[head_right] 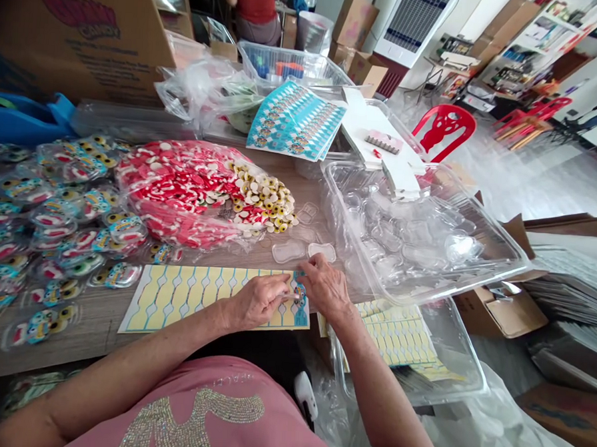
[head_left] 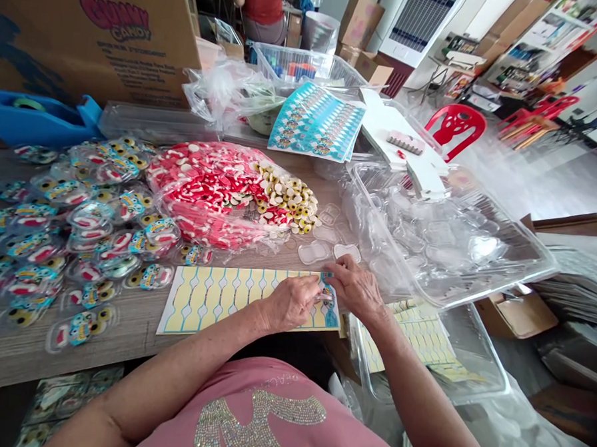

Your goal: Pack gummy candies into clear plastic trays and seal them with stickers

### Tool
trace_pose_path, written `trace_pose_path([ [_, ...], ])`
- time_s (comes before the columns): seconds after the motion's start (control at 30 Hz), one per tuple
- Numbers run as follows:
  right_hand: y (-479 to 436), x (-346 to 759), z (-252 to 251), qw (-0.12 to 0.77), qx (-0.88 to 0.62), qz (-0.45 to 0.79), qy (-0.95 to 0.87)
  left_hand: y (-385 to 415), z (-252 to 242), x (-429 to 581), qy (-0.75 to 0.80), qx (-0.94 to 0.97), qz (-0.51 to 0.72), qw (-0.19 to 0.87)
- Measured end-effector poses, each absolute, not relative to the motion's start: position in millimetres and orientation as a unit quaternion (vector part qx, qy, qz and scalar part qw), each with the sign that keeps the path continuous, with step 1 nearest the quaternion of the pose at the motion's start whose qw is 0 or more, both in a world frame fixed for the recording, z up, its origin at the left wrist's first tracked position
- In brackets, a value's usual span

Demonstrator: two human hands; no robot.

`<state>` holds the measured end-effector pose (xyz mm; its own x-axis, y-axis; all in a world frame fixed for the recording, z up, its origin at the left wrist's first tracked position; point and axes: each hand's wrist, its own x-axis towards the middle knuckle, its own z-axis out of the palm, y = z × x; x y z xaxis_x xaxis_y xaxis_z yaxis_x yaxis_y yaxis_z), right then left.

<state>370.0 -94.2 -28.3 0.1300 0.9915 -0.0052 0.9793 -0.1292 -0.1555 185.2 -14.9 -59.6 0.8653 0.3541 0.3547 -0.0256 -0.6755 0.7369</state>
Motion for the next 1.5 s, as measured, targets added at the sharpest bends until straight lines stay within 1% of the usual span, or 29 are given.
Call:
trace_pose_path([
  [0.07, -89.9, 370.7, -26.2, 0.054, -0.743, 0.068, -0.664, -15.2, -61.9, 185.8, 0.090, 0.897, 0.239, 0.361],
  [0.17, -85.4, 372.1, -28.9, 0.077, -0.728, 0.074, -0.678, -14.9, -61.9, 186.1, 0.095, 0.903, 0.239, 0.344],
  [0.33, -87.1, 375.0, -45.1, 0.160, -0.685, 0.055, -0.708, -13.0, -58.8, 185.9, 0.104, 0.896, 0.238, 0.360],
  [0.5, -98.4, 375.1, -60.6, 0.225, -0.639, -0.014, -0.735, -11.3, -58.8, 184.6, 0.111, 0.880, 0.240, 0.394],
  [0.6, -105.4, 373.8, -66.0, 0.222, -0.616, -0.051, -0.754, -10.8, -61.8, 184.2, 0.106, 0.872, 0.253, 0.406],
  [0.7, -108.0, 372.6, -67.4, 0.226, -0.618, -0.057, -0.750, -10.7, -63.8, 184.0, 0.106, 0.866, 0.261, 0.412],
  [0.8, -105.6, 371.9, -66.5, 0.242, -0.649, -0.038, -0.720, -10.5, -63.3, 183.7, 0.100, 0.866, 0.259, 0.416],
  [0.93, -101.4, 371.7, -66.5, 0.231, -0.659, -0.007, -0.715, -10.2, -62.8, 183.7, 0.105, 0.866, 0.262, 0.412],
  [1.13, -101.7, 371.2, -67.8, 0.269, -0.668, 0.022, -0.693, -9.6, -64.2, 183.4, 0.111, 0.872, 0.252, 0.405],
  [1.33, -90.6, 374.3, -57.8, 0.228, -0.687, 0.094, -0.683, -10.0, -64.3, 184.2, 0.107, 0.872, 0.261, 0.400],
  [1.5, -88.0, 379.0, -54.6, 0.173, -0.657, 0.069, -0.730, -10.1, -60.9, 184.4, 0.121, 0.868, 0.251, 0.411],
])
